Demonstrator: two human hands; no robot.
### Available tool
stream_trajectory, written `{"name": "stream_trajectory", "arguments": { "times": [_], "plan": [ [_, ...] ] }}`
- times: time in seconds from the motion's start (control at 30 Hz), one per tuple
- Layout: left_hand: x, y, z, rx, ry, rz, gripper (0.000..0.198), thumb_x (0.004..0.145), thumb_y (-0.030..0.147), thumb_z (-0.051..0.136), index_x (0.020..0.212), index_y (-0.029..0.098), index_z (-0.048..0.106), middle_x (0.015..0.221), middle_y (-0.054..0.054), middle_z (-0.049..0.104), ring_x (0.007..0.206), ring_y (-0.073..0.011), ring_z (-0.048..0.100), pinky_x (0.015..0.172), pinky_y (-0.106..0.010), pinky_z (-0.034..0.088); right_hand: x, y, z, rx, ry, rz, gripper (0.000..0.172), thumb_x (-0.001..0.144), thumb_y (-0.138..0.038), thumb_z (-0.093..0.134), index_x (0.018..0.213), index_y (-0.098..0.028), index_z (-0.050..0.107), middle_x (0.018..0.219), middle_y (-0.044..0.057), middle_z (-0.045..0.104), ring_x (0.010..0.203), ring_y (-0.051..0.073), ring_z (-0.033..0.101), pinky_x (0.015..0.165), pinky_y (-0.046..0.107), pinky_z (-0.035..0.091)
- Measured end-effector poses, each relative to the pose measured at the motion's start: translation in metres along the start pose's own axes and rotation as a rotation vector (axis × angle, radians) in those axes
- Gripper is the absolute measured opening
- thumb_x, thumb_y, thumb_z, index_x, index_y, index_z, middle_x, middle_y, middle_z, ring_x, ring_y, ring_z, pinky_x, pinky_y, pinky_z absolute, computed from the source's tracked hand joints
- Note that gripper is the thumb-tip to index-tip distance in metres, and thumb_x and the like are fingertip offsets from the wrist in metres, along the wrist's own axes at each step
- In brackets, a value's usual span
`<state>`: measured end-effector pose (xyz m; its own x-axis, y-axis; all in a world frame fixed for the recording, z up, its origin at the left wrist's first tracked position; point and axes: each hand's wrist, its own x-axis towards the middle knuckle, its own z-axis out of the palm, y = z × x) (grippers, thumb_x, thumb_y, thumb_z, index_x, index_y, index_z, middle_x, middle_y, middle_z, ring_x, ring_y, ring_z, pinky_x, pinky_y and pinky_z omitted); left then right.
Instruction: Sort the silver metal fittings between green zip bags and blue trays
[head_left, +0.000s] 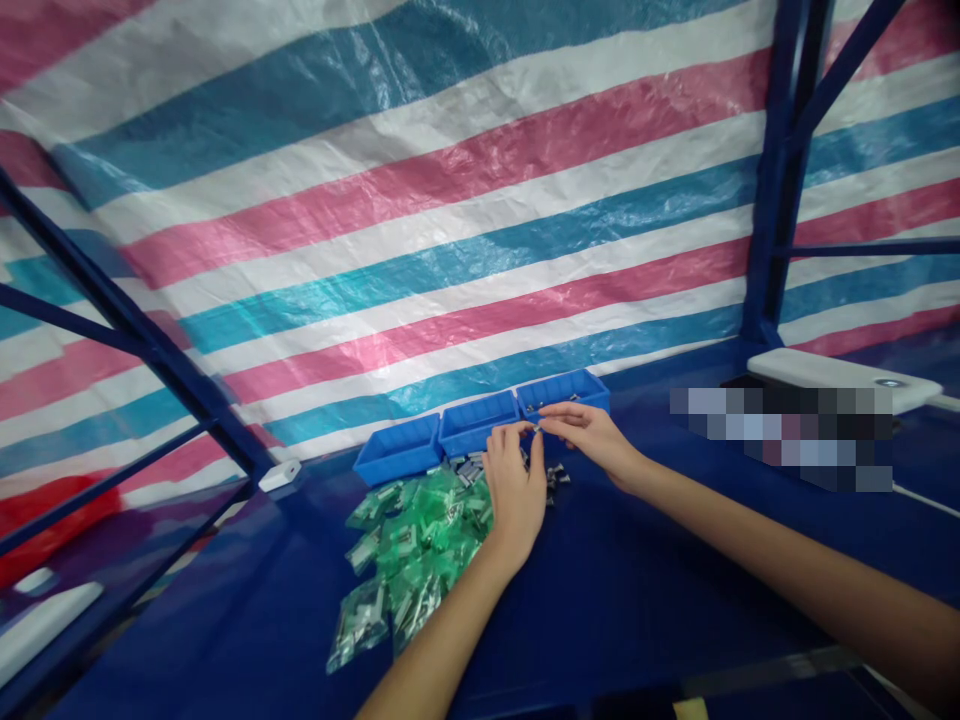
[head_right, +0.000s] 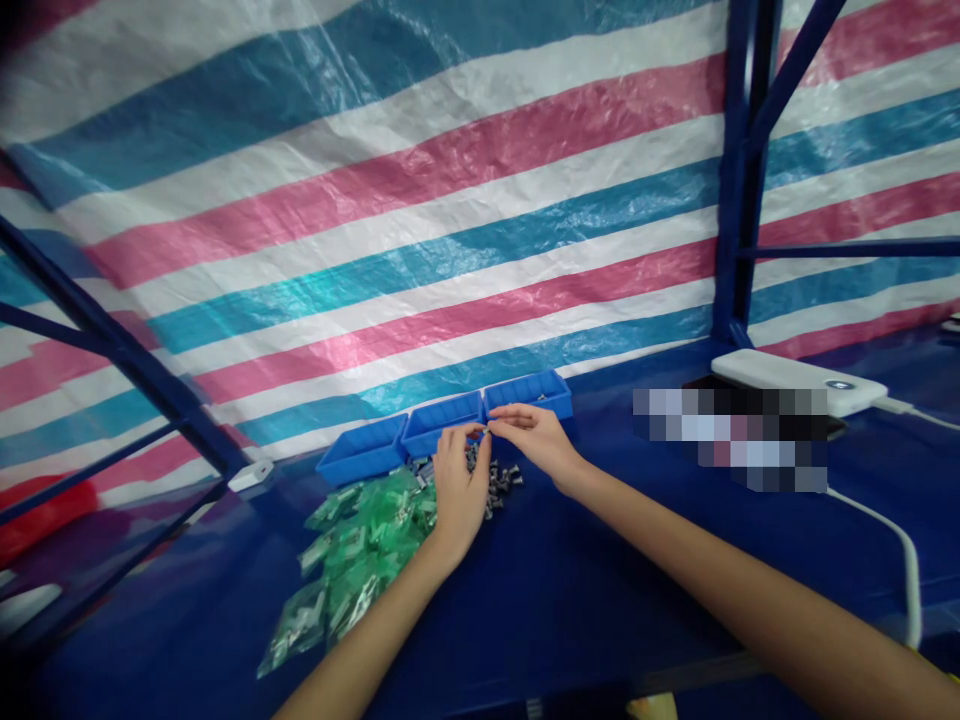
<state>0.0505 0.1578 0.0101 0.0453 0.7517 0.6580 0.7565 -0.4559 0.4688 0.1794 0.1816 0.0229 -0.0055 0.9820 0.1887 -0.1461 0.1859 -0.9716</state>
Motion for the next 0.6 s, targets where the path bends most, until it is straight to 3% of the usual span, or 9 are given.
{"name": "stream_trajectory", "arguments": {
  "times": [0.23, 0.37, 0.47, 0.6],
  "plan": [
    [0.001, 0.001, -0.003, 0.015, -0.023, -0.033, 0.017, 0.09, 0.028, 0.043, 0.1, 0.022, 0.054, 0.099, -0.003, 0.055, 0.095, -0.0187, 0.051, 0.085, -0.035, 0.036, -0.003, -0.001, 0.001, -0.042, -0.035, 0.045, 0.024, 0.064, -0.033, 0.069, 0.084, -0.019, 0.071, 0.09, 0.005, 0.07, 0.079, 0.015, 0.061, 0.067, 0.026, 0.047],
    [0.002, 0.001, -0.002, 0.058, -0.039, -0.039, 0.022, 0.088, 0.03, 0.047, 0.107, 0.024, 0.053, 0.101, -0.004, 0.054, 0.094, -0.0194, 0.052, 0.086, -0.036, 0.036, 0.006, -0.002, -0.009, -0.025, 0.032, -0.017, 0.028, 0.063, -0.037, 0.071, 0.084, -0.019, 0.071, 0.089, 0.005, 0.07, 0.079, 0.016, 0.061, 0.065, 0.026, 0.046],
    [0.0, -0.001, 0.002, 0.097, -0.126, -0.002, 0.028, 0.084, 0.032, 0.053, 0.11, 0.024, 0.052, 0.102, -0.004, 0.053, 0.096, -0.0209, 0.05, 0.087, -0.039, 0.036, 0.018, 0.0, -0.022, 0.002, 0.152, -0.025, 0.031, 0.063, -0.038, 0.07, 0.086, -0.017, 0.07, 0.082, 0.005, 0.069, 0.069, 0.013, 0.059, 0.059, 0.024, 0.045],
    [-0.006, -0.004, 0.007, 0.145, -0.307, 0.163, 0.032, 0.08, 0.033, 0.058, 0.11, 0.024, 0.054, 0.108, -0.005, 0.052, 0.103, -0.0227, 0.046, 0.09, -0.04, 0.035, 0.029, 0.007, -0.033, 0.018, 0.23, 0.027, 0.025, 0.064, -0.033, 0.07, 0.081, -0.015, 0.07, 0.076, 0.005, 0.068, 0.062, 0.01, 0.056, 0.056, 0.021, 0.044]
  ]
}}
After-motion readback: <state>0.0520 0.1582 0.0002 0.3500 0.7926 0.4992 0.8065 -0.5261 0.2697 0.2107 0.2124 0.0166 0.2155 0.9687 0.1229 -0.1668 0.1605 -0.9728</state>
